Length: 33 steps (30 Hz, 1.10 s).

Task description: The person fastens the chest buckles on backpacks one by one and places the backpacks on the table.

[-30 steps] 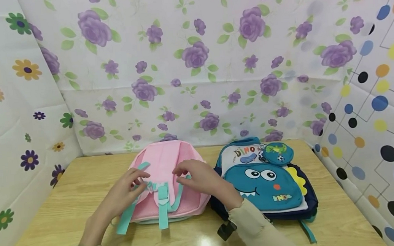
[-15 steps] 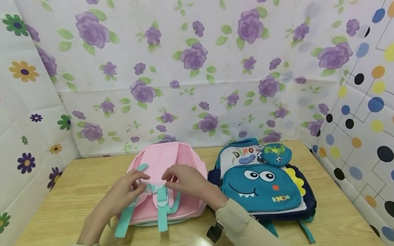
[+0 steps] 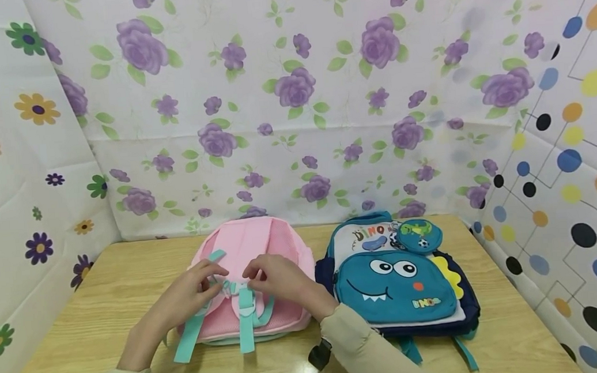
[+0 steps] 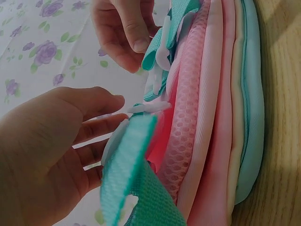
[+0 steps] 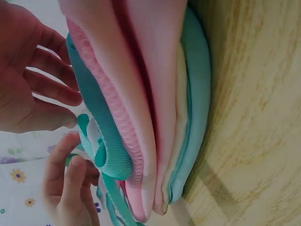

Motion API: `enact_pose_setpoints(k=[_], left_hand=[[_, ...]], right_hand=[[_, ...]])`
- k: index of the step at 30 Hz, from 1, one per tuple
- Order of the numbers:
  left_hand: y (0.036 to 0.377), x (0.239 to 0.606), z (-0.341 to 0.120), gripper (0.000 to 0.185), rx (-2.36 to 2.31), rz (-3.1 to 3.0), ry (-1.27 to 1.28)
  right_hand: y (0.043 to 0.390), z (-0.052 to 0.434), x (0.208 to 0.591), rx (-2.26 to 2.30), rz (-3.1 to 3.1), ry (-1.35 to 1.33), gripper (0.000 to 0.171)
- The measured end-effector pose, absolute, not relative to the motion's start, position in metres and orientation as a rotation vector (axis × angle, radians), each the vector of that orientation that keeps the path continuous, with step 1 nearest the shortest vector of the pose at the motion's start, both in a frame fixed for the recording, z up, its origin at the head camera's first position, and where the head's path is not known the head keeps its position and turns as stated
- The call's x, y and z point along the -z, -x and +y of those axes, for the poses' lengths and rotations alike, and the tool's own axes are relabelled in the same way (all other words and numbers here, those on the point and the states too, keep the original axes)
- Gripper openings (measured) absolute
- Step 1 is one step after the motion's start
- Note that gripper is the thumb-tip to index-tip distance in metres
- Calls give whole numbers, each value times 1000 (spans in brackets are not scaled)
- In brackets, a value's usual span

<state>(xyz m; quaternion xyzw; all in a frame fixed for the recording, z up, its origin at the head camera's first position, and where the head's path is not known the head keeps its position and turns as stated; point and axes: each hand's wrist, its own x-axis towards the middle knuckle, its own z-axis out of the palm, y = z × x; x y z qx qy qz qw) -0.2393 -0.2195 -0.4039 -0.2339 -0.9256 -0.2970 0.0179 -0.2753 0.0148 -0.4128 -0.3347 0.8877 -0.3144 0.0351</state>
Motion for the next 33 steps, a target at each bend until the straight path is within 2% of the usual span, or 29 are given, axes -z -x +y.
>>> enact_pose_setpoints(k=[10, 23, 33], left_hand=[[240, 410, -223, 33, 933, -2994, 779], [241, 416, -216, 33, 842, -3001, 751], [245, 430, -213, 29, 779, -2972, 676]], right_hand=[[274, 13, 419, 945, 2645, 1067, 22], [271, 1, 428, 883, 2856, 906, 16], [271, -5, 429, 715, 2825, 835, 25]])
